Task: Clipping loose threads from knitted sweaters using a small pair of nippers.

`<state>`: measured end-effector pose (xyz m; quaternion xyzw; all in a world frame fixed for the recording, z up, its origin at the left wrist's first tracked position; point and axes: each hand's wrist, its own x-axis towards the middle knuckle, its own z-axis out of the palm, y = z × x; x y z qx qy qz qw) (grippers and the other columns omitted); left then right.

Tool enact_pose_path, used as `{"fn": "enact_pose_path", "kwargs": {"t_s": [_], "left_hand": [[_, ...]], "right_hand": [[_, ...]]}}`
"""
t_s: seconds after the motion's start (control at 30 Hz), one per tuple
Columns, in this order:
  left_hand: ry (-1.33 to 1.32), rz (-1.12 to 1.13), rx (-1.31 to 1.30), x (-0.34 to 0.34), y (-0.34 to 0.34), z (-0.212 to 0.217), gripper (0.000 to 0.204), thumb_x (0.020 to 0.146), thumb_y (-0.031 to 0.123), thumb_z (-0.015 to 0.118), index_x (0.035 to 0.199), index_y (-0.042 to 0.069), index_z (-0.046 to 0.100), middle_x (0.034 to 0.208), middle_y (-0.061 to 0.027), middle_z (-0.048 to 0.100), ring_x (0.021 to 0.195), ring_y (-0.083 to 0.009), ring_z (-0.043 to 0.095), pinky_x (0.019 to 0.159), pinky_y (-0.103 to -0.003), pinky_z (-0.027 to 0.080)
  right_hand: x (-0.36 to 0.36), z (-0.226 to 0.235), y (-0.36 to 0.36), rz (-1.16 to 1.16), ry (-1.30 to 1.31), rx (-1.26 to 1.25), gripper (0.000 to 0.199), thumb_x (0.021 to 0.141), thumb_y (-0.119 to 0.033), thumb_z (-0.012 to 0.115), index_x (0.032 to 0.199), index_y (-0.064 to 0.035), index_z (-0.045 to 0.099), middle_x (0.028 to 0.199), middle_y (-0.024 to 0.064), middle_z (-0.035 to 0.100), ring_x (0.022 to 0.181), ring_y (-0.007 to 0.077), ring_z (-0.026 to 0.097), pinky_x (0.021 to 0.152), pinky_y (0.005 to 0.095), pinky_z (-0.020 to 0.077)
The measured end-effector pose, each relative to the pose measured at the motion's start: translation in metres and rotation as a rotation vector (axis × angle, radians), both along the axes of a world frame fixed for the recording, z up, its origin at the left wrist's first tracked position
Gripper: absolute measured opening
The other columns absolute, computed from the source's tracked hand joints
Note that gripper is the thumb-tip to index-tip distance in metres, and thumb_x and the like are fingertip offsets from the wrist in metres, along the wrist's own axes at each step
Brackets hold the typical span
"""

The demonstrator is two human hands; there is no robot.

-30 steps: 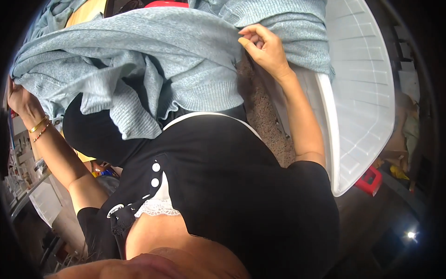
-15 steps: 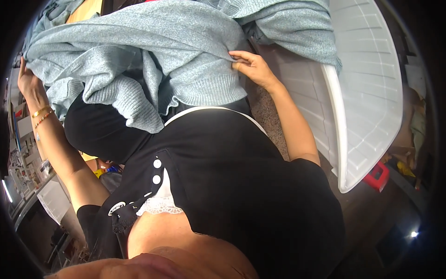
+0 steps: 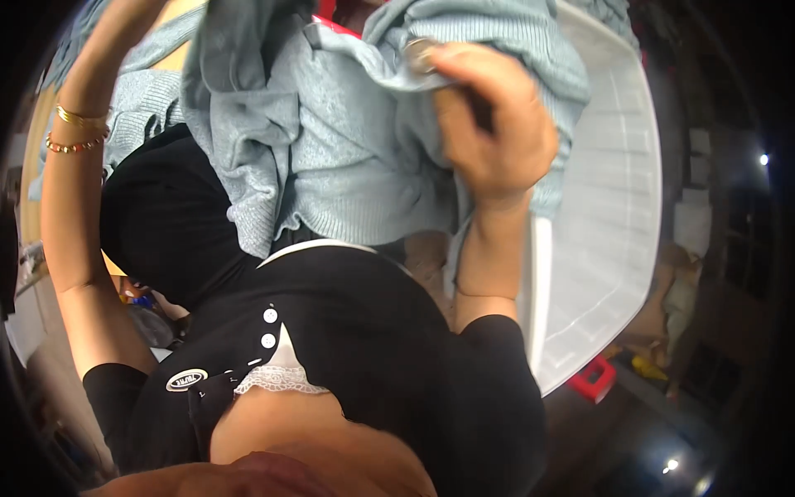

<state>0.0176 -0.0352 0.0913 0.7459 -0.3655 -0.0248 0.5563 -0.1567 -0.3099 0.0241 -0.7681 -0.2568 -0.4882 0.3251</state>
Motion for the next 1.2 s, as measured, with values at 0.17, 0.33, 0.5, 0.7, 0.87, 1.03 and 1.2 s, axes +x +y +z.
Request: {"fn": "enact_pose_path", "kwargs": {"t_s": [0.17,0.33,0.5,0.7,0.87,1.03,1.2], "left_hand": [[0.240,-0.088,0.328,-0.062,-0.025,0.013,0.018,0.090,0.019,0.067,0.097,0.003,0.068,0.074,0.0043,0.063,0.064,-0.0013,0.051,0.057,-0.017,0.040],[0.457,-0.223,0.152,-0.065,-0.004,-0.002,0.017,0.088,0.021,0.070,0.085,0.005,0.064,0.066,0.0095,0.051,0.058,0.0000,0.039,0.050,-0.018,0.031],[0.476,-0.233,0.070,-0.060,0.004,-0.007,0.016,0.088,0.022,0.070,0.087,0.007,0.064,0.069,0.0087,0.053,0.054,0.0005,0.039,0.048,-0.017,0.030],[0.637,-0.224,-0.153,-0.058,0.016,0.005,0.019,0.091,0.025,0.066,0.099,0.008,0.064,0.069,0.0076,0.055,0.054,0.0008,0.042,0.047,-0.015,0.031],[0.403,-0.146,-0.259,-0.050,0.029,-0.011,0.022,0.093,0.024,0.061,0.097,0.004,0.066,0.092,0.0034,0.064,0.083,-0.0011,0.056,0.075,-0.018,0.043],[0.272,-0.067,-0.296,-0.041,0.054,0.002,0.023,0.093,0.024,0.061,0.102,0.003,0.067,0.091,0.0025,0.064,0.087,-0.0040,0.056,0.078,-0.020,0.044],[0.216,-0.018,-0.251,-0.011,0.043,-0.026,0.027,0.094,0.029,0.060,0.102,0.004,0.065,0.089,0.0022,0.061,0.084,-0.0052,0.053,0.074,-0.022,0.044]], "right_hand": [[0.016,0.008,0.035,-0.007,-0.126,-0.262,0.029,0.073,0.001,0.075,0.097,-0.0115,0.065,0.087,0.0082,0.070,0.066,0.0194,0.067,0.053,0.0246,0.0498],[0.025,0.013,0.056,0.035,-0.158,-0.314,0.029,0.069,-0.003,0.075,0.096,-0.0112,0.069,0.091,0.0073,0.070,0.067,0.0178,0.066,0.052,0.0245,0.0482],[0.034,0.029,0.067,0.108,-0.191,-0.341,0.031,0.067,-0.004,0.074,0.098,-0.0108,0.071,0.095,0.0076,0.070,0.071,0.0178,0.067,0.053,0.0245,0.0494],[0.046,0.046,0.077,0.126,-0.192,-0.407,0.031,0.067,-0.003,0.074,0.097,-0.0101,0.072,0.095,0.0081,0.070,0.072,0.0172,0.067,0.055,0.0250,0.0497],[0.063,0.066,0.098,0.223,-0.336,-0.245,0.017,0.071,-0.005,0.073,0.088,-0.0042,0.070,0.094,0.0145,0.069,0.075,0.0239,0.068,0.060,0.0277,0.0535],[0.075,0.097,0.132,0.275,-0.323,-0.200,0.022,0.069,0.005,0.073,0.089,-0.0012,0.068,0.089,0.0160,0.068,0.070,0.0239,0.068,0.060,0.0278,0.0551],[0.117,0.056,0.126,0.155,-0.085,-0.346,0.025,0.073,0.006,0.072,0.095,-0.0040,0.070,0.086,0.0114,0.066,0.069,0.0244,0.066,0.057,0.0320,0.0519]]}}
